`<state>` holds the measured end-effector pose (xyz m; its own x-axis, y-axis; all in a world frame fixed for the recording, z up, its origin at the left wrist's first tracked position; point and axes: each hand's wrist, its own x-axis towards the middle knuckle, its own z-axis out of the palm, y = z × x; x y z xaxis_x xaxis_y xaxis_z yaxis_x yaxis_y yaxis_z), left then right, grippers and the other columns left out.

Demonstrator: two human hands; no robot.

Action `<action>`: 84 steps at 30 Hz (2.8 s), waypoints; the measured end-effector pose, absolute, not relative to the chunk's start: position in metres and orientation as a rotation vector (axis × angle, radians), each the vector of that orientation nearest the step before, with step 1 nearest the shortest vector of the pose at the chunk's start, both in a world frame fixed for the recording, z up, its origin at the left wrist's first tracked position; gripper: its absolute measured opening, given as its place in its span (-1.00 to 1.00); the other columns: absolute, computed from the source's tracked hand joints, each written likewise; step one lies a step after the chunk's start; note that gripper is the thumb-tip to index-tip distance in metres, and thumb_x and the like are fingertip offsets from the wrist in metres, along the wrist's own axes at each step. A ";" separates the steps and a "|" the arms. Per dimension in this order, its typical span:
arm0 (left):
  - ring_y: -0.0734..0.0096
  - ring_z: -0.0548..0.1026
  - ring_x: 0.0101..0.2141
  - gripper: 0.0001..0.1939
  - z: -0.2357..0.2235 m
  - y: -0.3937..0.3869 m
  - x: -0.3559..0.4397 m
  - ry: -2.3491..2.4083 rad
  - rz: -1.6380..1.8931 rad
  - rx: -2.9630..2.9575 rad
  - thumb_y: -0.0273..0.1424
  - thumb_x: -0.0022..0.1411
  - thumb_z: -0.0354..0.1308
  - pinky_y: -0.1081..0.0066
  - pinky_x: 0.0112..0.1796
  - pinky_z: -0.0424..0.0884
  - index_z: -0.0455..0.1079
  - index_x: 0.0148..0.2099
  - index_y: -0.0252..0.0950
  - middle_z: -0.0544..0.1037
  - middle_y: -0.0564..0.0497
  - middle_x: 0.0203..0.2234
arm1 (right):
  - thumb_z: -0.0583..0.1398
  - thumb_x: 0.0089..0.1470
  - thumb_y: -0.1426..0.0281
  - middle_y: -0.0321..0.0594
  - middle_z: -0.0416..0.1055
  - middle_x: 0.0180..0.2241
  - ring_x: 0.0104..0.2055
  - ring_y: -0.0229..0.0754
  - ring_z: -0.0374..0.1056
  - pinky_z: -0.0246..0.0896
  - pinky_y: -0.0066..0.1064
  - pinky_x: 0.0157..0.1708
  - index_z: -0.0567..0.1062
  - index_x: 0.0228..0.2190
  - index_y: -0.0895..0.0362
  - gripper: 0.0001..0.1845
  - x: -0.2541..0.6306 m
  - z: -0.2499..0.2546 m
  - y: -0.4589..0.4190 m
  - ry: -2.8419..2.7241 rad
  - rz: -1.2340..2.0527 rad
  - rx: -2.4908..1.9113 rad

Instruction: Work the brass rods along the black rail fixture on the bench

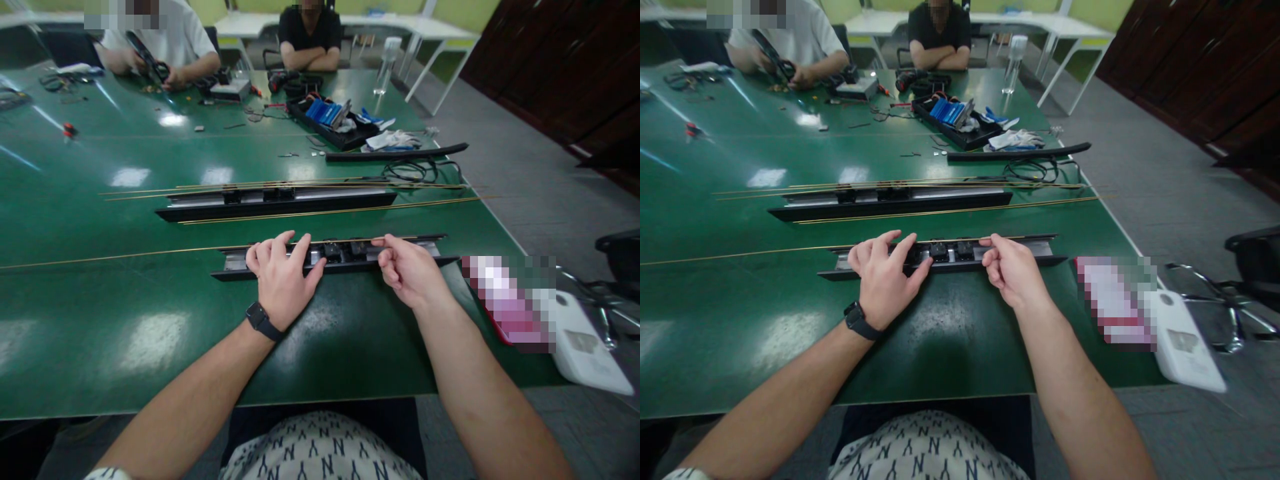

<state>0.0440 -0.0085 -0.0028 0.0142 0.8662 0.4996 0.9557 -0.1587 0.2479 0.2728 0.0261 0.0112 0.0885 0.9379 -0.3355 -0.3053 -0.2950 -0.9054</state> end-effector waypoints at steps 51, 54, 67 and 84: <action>-0.07 0.31 0.27 -0.69 -0.013 -0.004 0.045 -1.800 -0.788 -2.283 -0.14 0.45 0.09 -0.23 0.27 -0.02 0.58 0.08 -0.04 0.47 -0.14 0.23 | 0.24 0.28 0.31 -0.37 0.35 -0.68 -0.82 -0.42 0.03 -0.22 -0.59 -0.85 0.53 -0.28 0.21 -0.81 0.271 0.011 0.026 -0.717 1.428 -1.290; -0.07 0.30 0.27 -0.69 -0.013 -0.004 0.045 -1.805 -0.792 -2.283 -0.15 0.44 0.10 -0.23 0.28 -0.03 0.58 0.09 -0.04 0.47 -0.14 0.23 | 0.26 0.27 0.30 -0.37 0.35 -0.68 -0.81 -0.42 0.04 -0.21 -0.59 -0.85 0.54 -0.29 0.21 -0.80 0.271 0.012 0.025 -0.749 1.448 -1.301; -0.07 0.29 0.28 -0.68 -0.010 -0.004 0.045 -1.813 -0.778 -2.305 -0.15 0.44 0.09 -0.22 0.29 -0.05 0.57 0.09 -0.03 0.46 -0.14 0.24 | 0.22 0.27 0.30 -0.34 0.37 -0.68 -0.83 -0.40 0.04 -0.23 -0.56 -0.85 0.51 -0.29 0.20 -0.80 0.271 0.010 0.027 -0.709 1.423 -1.282; 0.00 0.38 0.20 -0.67 0.002 -0.002 0.035 -1.870 -0.898 -2.261 -0.11 0.33 0.23 -0.10 0.28 0.02 0.49 0.02 -0.16 0.53 -0.14 0.14 | 0.28 0.22 0.22 -0.37 0.36 -0.67 -0.83 -0.41 0.03 -0.24 -0.56 -0.85 0.49 -0.28 0.18 -0.75 0.274 0.006 0.028 -0.727 1.440 -1.283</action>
<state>0.0351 -0.0023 0.0021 0.0872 0.8755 0.4752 0.9182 -0.2557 0.3027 0.2740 0.0278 0.0064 0.0992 0.9393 -0.3285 -0.2933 -0.2878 -0.9117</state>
